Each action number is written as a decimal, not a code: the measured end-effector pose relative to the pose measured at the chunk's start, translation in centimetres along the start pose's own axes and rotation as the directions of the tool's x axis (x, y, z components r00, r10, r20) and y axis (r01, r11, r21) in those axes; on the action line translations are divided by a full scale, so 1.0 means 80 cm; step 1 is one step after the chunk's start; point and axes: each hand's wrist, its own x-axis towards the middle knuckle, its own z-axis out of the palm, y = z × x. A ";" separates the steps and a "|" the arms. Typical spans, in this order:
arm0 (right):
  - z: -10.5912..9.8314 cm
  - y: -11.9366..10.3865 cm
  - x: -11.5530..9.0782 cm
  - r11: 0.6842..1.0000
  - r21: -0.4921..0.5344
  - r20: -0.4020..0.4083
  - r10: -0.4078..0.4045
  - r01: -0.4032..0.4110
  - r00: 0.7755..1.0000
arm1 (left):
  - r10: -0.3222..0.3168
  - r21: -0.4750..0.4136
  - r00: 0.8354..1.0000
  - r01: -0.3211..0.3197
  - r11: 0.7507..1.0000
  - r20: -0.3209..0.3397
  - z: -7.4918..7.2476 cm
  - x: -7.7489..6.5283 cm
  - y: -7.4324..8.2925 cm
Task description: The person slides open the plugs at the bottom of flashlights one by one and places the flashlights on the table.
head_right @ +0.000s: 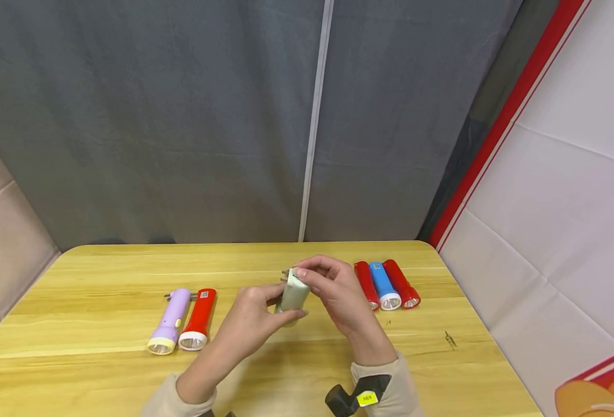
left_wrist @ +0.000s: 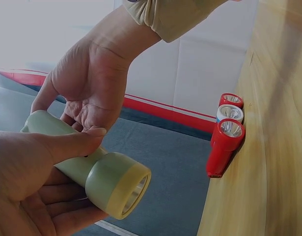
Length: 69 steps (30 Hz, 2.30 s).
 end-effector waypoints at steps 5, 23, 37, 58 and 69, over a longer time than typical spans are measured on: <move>0.001 0.000 0.000 1.000 0.002 -0.004 0.005 -0.005 1.000 | 0.002 0.004 1.000 -0.002 1.000 0.003 0.001 0.000 0.000; 0.000 0.002 0.000 1.000 0.001 -0.009 -0.002 0.002 1.000 | 0.003 -0.006 1.000 -0.003 1.000 -0.001 0.002 -0.001 0.000; 0.001 0.004 0.001 1.000 -0.003 -0.009 0.006 -0.006 1.000 | 0.029 0.027 0.999 -0.029 0.999 -0.021 0.002 -0.001 0.001; -0.004 -0.001 -0.001 0.964 -0.256 -0.017 -0.073 0.066 0.997 | -0.044 0.017 0.999 0.044 0.999 -0.020 -0.005 0.000 -0.003; 0.005 0.010 0.003 0.937 -0.346 -0.072 -0.077 0.047 0.994 | -0.073 0.031 0.996 0.075 0.997 -0.055 -0.003 -0.007 -0.012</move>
